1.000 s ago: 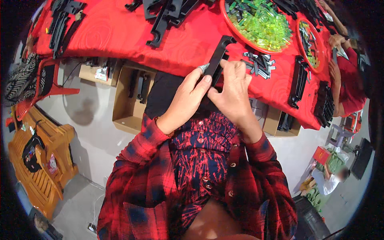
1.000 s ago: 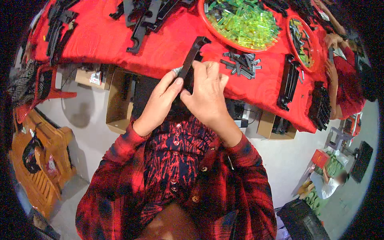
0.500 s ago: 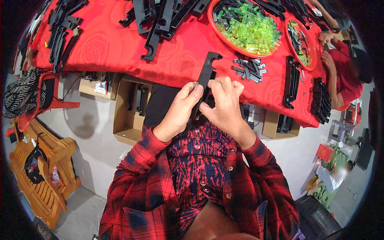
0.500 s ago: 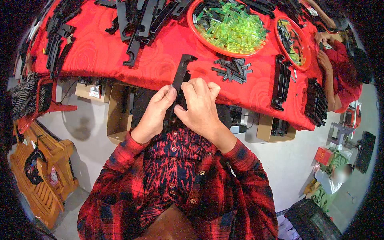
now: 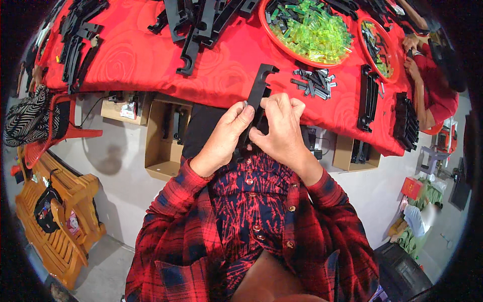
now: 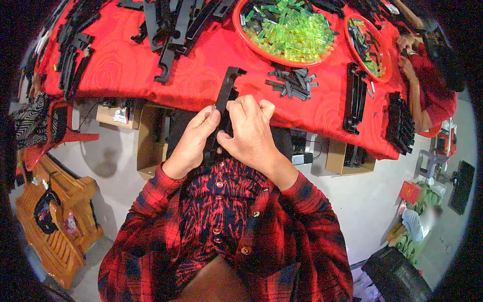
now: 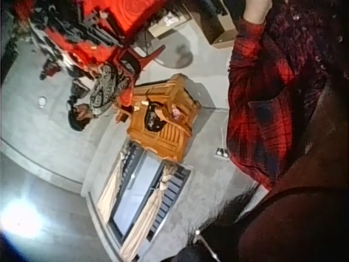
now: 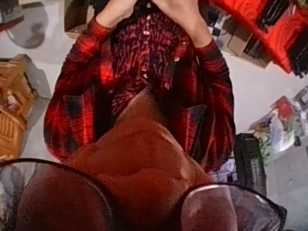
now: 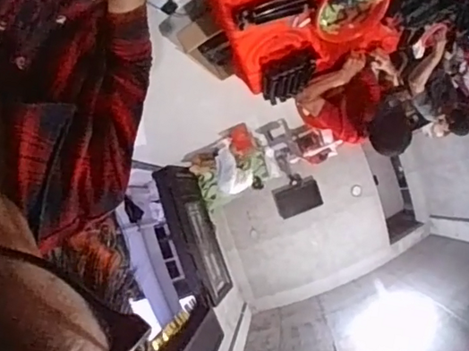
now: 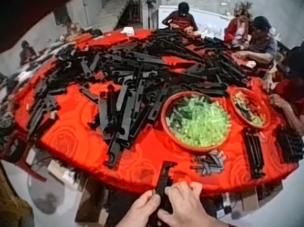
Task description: The person assembles toy components by inserting small plastic pieces into black plastic frames by hand. The person sorts through a pile of black plastic frames on the table and assembles more frames.
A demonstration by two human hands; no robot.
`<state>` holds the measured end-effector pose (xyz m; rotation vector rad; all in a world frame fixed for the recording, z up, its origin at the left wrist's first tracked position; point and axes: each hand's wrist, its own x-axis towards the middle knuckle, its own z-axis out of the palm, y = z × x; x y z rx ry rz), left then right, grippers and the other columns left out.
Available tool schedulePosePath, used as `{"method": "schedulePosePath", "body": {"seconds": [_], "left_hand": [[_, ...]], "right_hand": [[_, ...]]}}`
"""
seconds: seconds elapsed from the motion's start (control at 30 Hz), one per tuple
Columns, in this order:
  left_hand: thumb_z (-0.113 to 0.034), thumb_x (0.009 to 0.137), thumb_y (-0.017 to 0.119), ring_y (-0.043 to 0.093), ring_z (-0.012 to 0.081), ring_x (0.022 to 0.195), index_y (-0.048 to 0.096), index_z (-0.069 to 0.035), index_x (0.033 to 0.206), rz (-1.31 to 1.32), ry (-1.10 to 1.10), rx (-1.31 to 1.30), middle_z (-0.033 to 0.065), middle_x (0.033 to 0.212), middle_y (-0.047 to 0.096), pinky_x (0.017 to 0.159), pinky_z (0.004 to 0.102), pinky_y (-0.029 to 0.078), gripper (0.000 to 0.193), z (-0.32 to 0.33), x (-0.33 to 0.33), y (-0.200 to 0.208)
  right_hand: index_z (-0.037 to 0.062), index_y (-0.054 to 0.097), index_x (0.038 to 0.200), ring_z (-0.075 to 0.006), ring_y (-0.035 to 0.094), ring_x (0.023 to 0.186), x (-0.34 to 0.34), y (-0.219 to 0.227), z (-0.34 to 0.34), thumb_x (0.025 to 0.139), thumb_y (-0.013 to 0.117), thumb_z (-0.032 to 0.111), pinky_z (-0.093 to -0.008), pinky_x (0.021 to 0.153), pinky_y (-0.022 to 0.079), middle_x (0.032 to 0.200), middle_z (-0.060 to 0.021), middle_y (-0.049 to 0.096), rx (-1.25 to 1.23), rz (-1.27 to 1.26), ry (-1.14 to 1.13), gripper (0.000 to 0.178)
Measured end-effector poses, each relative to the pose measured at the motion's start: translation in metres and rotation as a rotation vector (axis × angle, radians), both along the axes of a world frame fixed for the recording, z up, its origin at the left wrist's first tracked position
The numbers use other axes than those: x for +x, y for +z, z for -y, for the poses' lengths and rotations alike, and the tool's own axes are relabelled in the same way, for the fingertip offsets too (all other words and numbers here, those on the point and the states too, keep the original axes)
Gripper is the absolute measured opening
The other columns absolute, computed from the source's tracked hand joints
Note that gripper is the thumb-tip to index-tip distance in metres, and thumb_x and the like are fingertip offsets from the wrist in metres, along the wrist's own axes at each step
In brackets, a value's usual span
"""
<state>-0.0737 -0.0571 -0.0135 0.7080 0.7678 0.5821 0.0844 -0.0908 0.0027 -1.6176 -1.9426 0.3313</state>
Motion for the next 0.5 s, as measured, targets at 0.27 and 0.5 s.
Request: {"method": "schedulePosePath", "body": {"seconds": [0.27,0.5], "left_hand": [[-0.036,0.105,0.051,0.059,0.0064,0.071,0.058,-0.006,0.114,0.006,0.053,-0.004,-0.0011,0.090,0.060,0.053,0.0218,0.049,0.033,0.0017,0.0023,-0.0022],[-0.034,0.104,0.053,0.059,0.0077,0.068,0.058,-0.004,0.113,0.034,0.040,-0.025,-0.0005,0.089,0.061,0.052,0.0230,0.050,0.032,0.0030,-0.0003,-0.0096]], "right_hand": [[0.0025,0.056,0.109,-0.0273,0.051,0.098,0.0009,-0.0034,0.0020,0.059,0.077,0.016,-0.0430,0.088,0.030,0.099,-0.0109,0.052,0.086,0.060,0.001,0.056],[0.0027,0.058,0.107,-0.0263,0.052,0.098,0.0000,-0.0026,0.0050,0.060,0.079,0.018,-0.0432,0.086,0.032,0.098,-0.0090,0.055,0.086,0.074,-0.011,0.054]]}}
